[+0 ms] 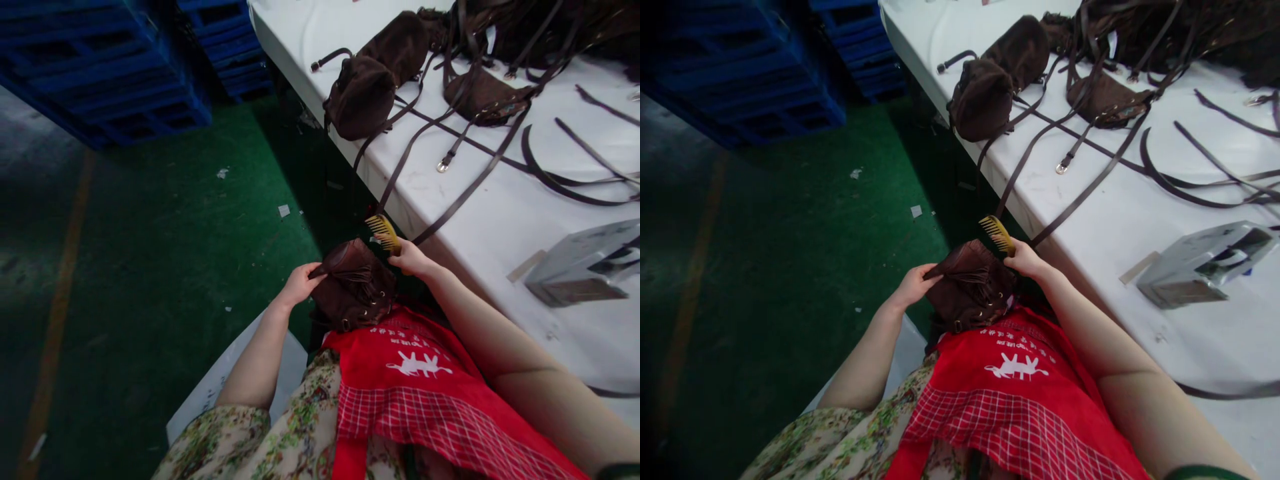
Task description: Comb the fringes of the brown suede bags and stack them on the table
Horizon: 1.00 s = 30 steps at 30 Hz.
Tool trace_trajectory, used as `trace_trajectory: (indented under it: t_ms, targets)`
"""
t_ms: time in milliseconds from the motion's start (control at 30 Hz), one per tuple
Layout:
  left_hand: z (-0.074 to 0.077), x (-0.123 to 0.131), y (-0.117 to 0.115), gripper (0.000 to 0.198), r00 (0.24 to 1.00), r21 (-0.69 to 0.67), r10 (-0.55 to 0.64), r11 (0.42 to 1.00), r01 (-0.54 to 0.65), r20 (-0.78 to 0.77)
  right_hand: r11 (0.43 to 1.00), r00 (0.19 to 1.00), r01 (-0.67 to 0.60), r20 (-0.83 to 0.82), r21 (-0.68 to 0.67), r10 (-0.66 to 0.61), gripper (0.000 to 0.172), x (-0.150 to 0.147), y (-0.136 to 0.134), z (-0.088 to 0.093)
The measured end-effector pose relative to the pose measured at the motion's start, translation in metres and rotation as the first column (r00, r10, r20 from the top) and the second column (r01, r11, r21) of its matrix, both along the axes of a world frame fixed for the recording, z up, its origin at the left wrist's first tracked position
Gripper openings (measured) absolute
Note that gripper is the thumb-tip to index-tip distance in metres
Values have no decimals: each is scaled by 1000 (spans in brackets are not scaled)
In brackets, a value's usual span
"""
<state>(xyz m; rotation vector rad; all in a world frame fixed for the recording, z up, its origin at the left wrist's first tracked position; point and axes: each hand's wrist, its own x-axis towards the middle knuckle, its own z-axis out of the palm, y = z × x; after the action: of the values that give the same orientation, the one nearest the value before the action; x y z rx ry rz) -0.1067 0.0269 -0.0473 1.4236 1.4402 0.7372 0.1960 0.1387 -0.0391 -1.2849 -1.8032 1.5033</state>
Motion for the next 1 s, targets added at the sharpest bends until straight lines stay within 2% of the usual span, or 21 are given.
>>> trace_trajectory:
  t_ms: [67, 167, 267, 367, 433, 467, 567, 633, 733, 867, 933, 1000]
  targets:
    - [-5, -5, 1, 35, 1000, -10, -7, 1000, 8, 27, 996, 994, -86, -74, 1, 86, 70, -17, 12, -3]
    - [-8, -9, 5, 35, 1000, -12, -20, 1000, 21, 22, 982, 976, -175, -118, 71, 182, 67, -44, 29, -3]
    - [-7, -12, 8, 35, 999, -29, -33, 999, 34, 16, 934, 944, -327, 82, 143, 319, 55, -60, 38, -1]
    - [-6, -18, 14, 35, 999, -53, -47, 997, 47, 4, 873, 884, -402, 364, 276, 292, 42, -64, 36, -2]
    - [-7, -23, 19, 35, 998, -65, -63, 996, 62, -6, 852, 879, -385, 424, 355, 220, 35, -63, 31, -6]
    - [-8, -26, 21, 35, 998, -73, -69, 995, 68, -1, 863, 891, -346, 417, 368, 180, 34, -61, 27, -9]
    - [-11, -35, 29, 37, 997, -116, -68, 991, 72, 40, 929, 923, -198, 377, 312, 71, 30, -56, 17, -22]
    - [-12, -39, 32, 38, 996, -145, -73, 986, 79, 49, 953, 927, -178, 368, 246, 78, 26, -50, 12, -30]
    - [-15, -42, 36, 40, 994, -163, -104, 981, 107, 28, 953, 915, -254, 361, 166, 181, 25, -41, 10, -36]
    - [-17, -45, 41, 40, 988, -173, -151, 975, 143, -38, 929, 883, -362, 345, 70, 318, 28, -34, 11, -31]
    - [-13, -47, 42, 42, 978, -172, -176, 973, 156, -112, 913, 855, -405, 369, 37, 365, 27, -33, 11, -26]
    - [-1, -47, 45, 51, 973, -125, -170, 981, 151, -158, 908, 838, -418, 397, 29, 373, 24, -33, 8, -20]
